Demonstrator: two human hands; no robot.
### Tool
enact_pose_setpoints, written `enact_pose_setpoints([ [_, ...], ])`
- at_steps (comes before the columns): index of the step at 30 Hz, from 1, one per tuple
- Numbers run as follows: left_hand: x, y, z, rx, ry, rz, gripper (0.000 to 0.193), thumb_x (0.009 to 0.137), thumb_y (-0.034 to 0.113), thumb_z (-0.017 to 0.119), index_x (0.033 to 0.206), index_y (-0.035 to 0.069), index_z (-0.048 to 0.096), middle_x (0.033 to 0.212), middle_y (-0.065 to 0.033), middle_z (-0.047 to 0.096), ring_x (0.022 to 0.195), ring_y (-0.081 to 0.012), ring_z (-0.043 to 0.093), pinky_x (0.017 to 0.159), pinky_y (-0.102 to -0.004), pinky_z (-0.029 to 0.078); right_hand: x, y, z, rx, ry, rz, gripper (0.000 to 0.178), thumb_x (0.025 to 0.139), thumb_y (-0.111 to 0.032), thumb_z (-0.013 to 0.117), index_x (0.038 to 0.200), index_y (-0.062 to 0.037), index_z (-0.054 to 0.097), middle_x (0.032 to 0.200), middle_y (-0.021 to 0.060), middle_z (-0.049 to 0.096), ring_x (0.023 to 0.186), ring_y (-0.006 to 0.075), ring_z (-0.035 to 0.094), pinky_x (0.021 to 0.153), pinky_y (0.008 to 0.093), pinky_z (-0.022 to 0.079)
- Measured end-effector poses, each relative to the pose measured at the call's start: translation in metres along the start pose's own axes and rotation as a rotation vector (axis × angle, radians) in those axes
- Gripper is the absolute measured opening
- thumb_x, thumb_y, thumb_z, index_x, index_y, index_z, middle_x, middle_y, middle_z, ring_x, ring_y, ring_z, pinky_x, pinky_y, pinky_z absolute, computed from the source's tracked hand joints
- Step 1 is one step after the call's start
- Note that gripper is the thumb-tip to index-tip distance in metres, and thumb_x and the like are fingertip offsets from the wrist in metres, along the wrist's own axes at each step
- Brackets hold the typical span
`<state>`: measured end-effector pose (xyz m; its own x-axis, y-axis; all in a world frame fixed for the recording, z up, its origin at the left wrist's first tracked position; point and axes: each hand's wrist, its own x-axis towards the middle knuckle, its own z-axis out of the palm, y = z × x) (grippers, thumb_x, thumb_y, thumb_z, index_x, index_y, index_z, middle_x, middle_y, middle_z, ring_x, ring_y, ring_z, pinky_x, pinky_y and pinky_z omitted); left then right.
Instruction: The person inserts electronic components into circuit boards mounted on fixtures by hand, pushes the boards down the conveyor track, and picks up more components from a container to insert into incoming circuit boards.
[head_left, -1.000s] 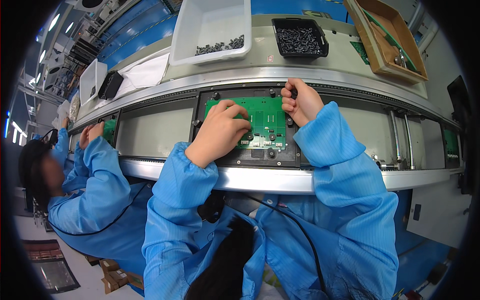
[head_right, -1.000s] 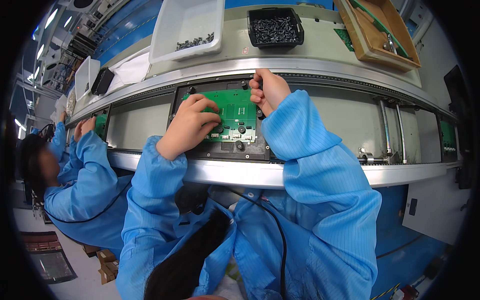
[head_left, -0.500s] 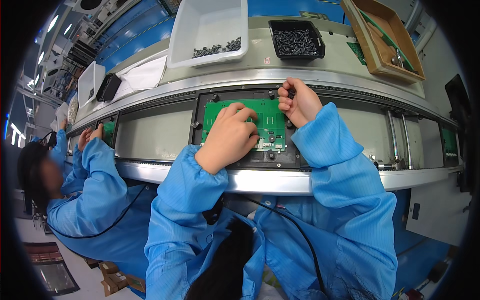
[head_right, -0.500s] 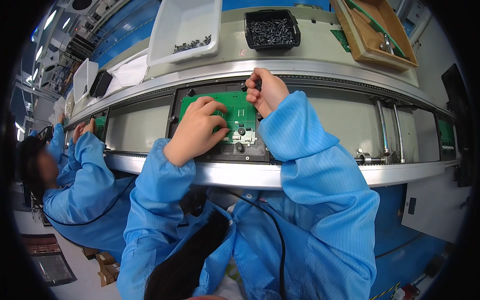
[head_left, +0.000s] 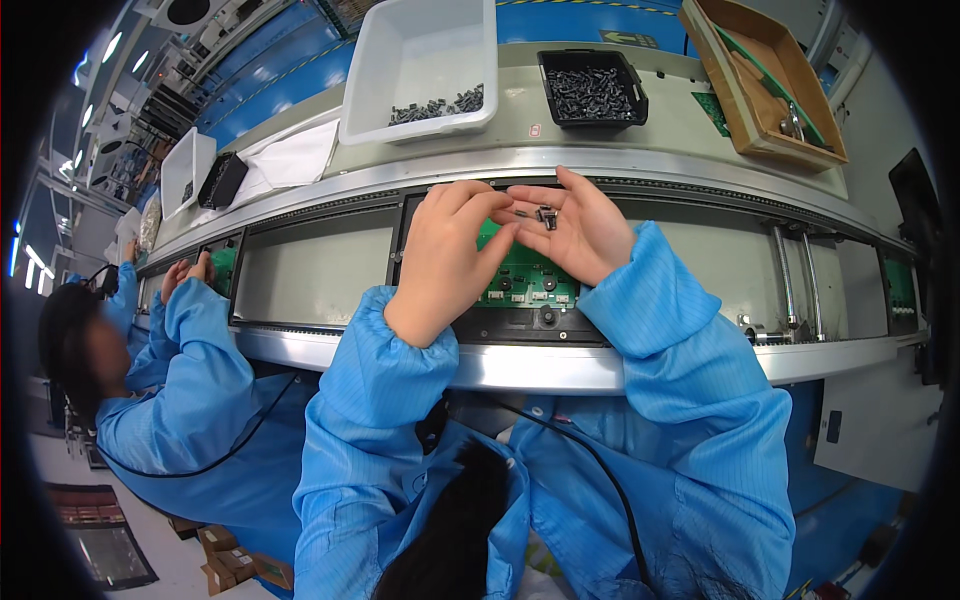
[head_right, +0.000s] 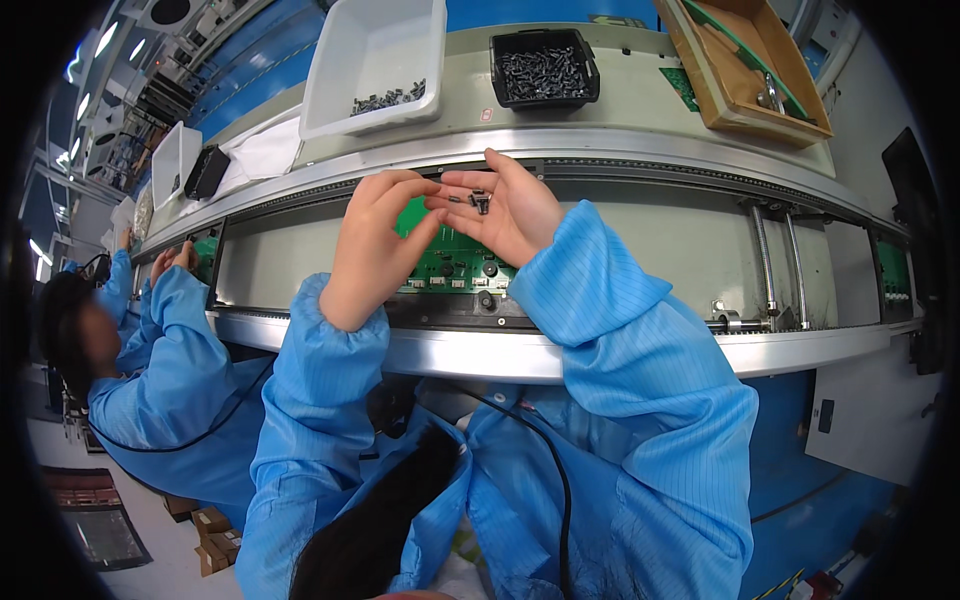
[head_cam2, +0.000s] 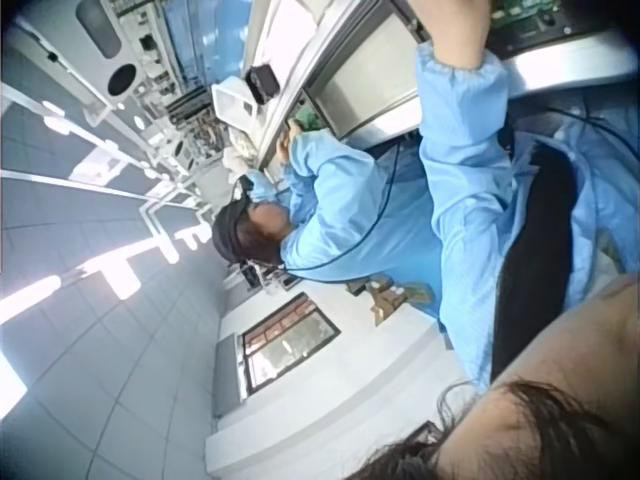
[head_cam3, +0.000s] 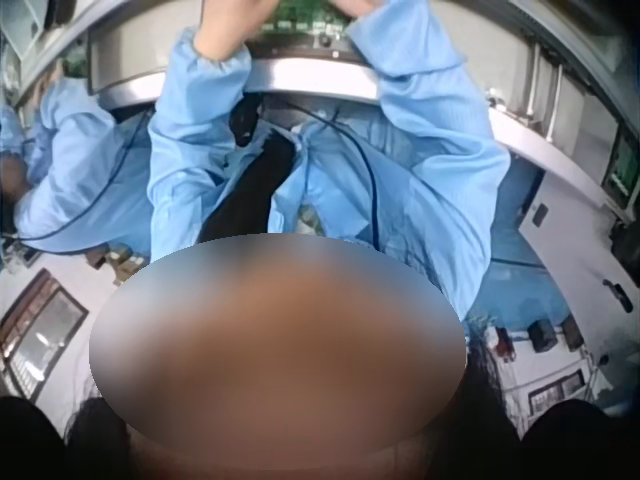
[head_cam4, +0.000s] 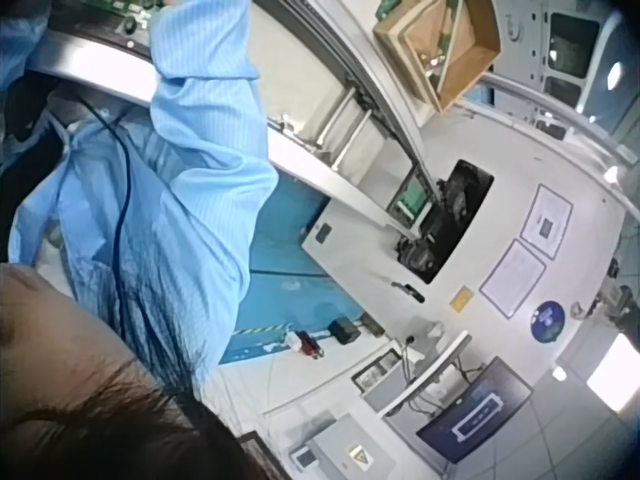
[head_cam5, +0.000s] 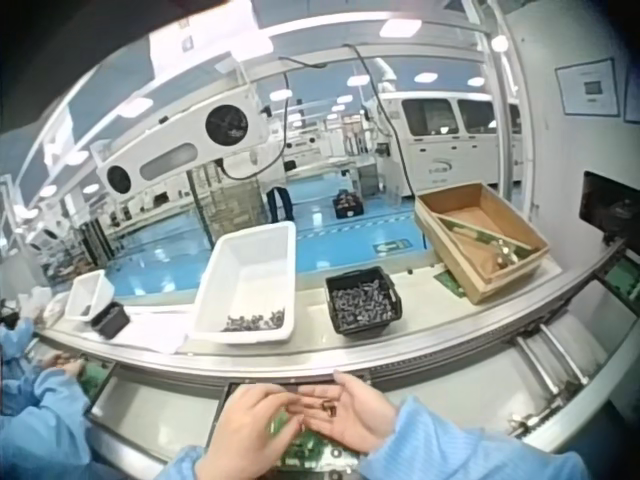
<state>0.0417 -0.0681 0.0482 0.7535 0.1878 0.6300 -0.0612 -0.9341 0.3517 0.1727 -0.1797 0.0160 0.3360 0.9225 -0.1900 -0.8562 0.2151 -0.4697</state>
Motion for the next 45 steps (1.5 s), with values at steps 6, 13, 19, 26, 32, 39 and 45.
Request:
enact_pose_setpoints([
  [6, -0.002, -0.003, 0.002, 0.036, -0.095, -0.036, 0.012, 0.072, 0.005, 0.069, 0.083, 0.004, 0.066, 0.097, -0.0054, 0.060, 0.084, -0.0225, 0.054, 0.076, -0.0310, 0.046, 0.000, 0.001, -0.003, -0.022, -0.087, 0.052, 0.057, 0.101, -0.036, 0.032, 0.121, 0.0172, 0.040, 0.117, 0.0310, 0.047, 0.100, 0.0323, 0.059, 0.094, 0.0417, 0.050],
  [13, -0.003, -0.003, -0.008, -0.075, -0.084, -0.037, 0.012, 0.073, 0.001, 0.067, 0.085, 0.002, 0.066, 0.088, -0.0053, 0.063, 0.074, -0.0201, 0.057, 0.067, -0.0279, 0.047, -0.004, -0.001, -0.001, -0.096, -0.071, 0.080, 0.058, 0.102, -0.037, 0.030, 0.122, 0.0166, 0.041, 0.117, 0.0309, 0.051, 0.103, 0.0327, 0.060, 0.094, 0.0391, 0.051],
  [19, -0.007, -0.002, -0.025, -0.326, -0.048, -0.273, 0.012, 0.076, 0.000, 0.066, 0.088, 0.000, 0.065, 0.077, -0.0043, 0.064, 0.065, -0.0142, 0.056, 0.060, -0.0240, 0.046, -0.001, -0.010, 0.001, -0.123, -0.001, 0.050, 0.057, 0.102, -0.037, 0.027, 0.122, 0.0152, 0.042, 0.116, 0.0305, 0.054, 0.104, 0.0329, 0.062, 0.094, 0.0373, 0.051],
  [26, -0.022, -0.014, -0.037, -0.496, -0.127, -0.516, 0.009, 0.082, -0.003, 0.062, 0.091, -0.002, 0.062, 0.081, -0.0073, 0.064, 0.070, -0.0107, 0.056, 0.065, -0.0197, 0.046, -0.002, -0.012, 0.006, -0.154, 0.041, 0.012, 0.056, 0.102, -0.035, 0.025, 0.122, 0.0147, 0.042, 0.118, 0.0313, 0.053, 0.106, 0.0337, 0.061, 0.095, 0.0365, 0.051],
  [32, -0.031, -0.019, -0.041, -0.623, -0.031, -0.593, 0.010, 0.081, -0.002, 0.063, 0.090, -0.002, 0.064, 0.075, -0.0033, 0.062, 0.064, -0.0077, 0.052, 0.060, -0.0183, 0.043, 0.001, -0.018, -0.003, -0.167, 0.167, -0.035, 0.036, 0.100, -0.030, 0.037, 0.106, 0.0024, 0.053, 0.096, 0.0186, 0.063, 0.073, 0.0176, 0.062, 0.055, 0.0231, 0.051],
  [39, -0.039, -0.028, -0.050, -0.632, 0.001, -0.612, 0.010, 0.081, -0.003, 0.064, 0.091, -0.003, 0.064, 0.077, -0.0045, 0.062, 0.064, -0.0082, 0.053, 0.061, -0.0180, 0.044, 0.012, -0.057, -0.037, -0.309, 0.523, -0.168, 0.019, 0.093, -0.023, 0.047, 0.078, -0.0124, 0.045, 0.061, -0.0010, 0.041, 0.043, 0.0049, 0.024, 0.036, 0.0207, 0.014],
  [45, -0.041, -0.028, -0.055, -0.687, 0.021, -0.657, 0.012, 0.081, -0.003, 0.067, 0.093, -0.003, 0.064, 0.080, -0.0061, 0.064, 0.068, -0.0090, 0.055, 0.064, -0.0181, 0.046, 0.021, -0.064, -0.062, -0.216, 0.612, -0.189, 0.020, 0.092, -0.024, 0.047, 0.074, -0.0141, 0.043, 0.056, -0.0032, 0.037, 0.039, 0.0052, 0.019, 0.034, 0.0214, 0.012],
])
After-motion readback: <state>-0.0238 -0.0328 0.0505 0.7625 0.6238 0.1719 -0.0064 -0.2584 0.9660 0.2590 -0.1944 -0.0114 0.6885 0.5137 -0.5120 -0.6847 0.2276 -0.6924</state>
